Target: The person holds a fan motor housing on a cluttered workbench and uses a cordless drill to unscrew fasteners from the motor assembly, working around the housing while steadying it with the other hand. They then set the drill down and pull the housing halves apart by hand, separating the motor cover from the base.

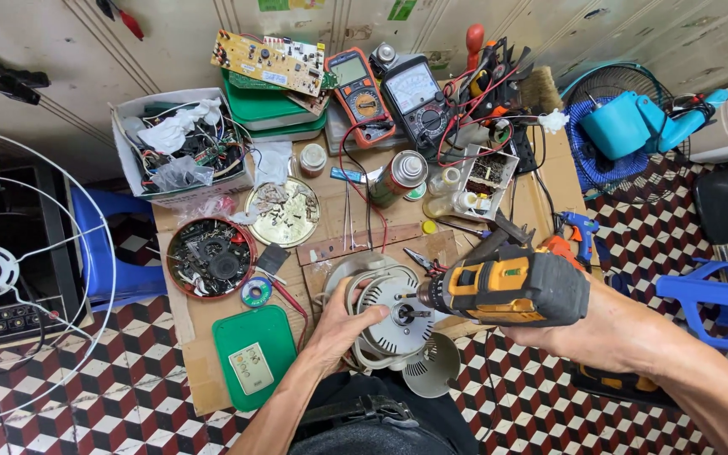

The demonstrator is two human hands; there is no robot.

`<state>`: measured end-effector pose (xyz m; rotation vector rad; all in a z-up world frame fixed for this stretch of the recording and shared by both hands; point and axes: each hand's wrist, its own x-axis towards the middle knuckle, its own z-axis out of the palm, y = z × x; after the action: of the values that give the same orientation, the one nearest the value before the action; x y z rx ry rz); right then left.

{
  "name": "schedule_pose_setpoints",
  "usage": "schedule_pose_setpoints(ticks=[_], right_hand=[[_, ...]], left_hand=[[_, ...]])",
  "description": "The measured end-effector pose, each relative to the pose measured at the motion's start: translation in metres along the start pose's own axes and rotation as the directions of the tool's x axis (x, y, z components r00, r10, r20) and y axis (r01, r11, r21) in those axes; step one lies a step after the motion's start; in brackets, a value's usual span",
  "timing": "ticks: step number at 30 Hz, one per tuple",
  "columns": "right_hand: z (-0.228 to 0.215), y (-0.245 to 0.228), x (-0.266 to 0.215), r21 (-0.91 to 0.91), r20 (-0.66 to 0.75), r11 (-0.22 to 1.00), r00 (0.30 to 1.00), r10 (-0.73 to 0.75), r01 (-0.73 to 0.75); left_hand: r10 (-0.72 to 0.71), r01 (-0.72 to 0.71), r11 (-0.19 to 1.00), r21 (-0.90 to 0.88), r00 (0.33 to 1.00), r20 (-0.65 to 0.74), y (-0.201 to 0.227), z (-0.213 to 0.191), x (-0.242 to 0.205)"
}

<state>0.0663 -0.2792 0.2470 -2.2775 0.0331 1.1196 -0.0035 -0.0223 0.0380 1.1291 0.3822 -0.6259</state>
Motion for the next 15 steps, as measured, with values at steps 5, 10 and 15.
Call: schedule_pose_setpoints(ticks=[5,10,15], right_hand=[[0.005,0.025,0.003,-0.053,-0.041,0.999,0.999,0.01,-0.012],[0.007,0.016,-0.007,0.043,-0.017,0.931,0.932,-0.362,0.363],[-0.006,0.021,-0.006,-0.225,0.04,0.974,0.999,0.0,0.009]], left_hand=[[-0.026,0.026,1.0,0.004,0.999,-0.027,0.0,0.0,-0.002],[0.023,-0.023,0.999,0.027,1.0,-0.008,-0.002,0.0,0.0],[0.068,-0.069,0.996,0.057,0.997,0.022,-0.001,0.001,0.001]])
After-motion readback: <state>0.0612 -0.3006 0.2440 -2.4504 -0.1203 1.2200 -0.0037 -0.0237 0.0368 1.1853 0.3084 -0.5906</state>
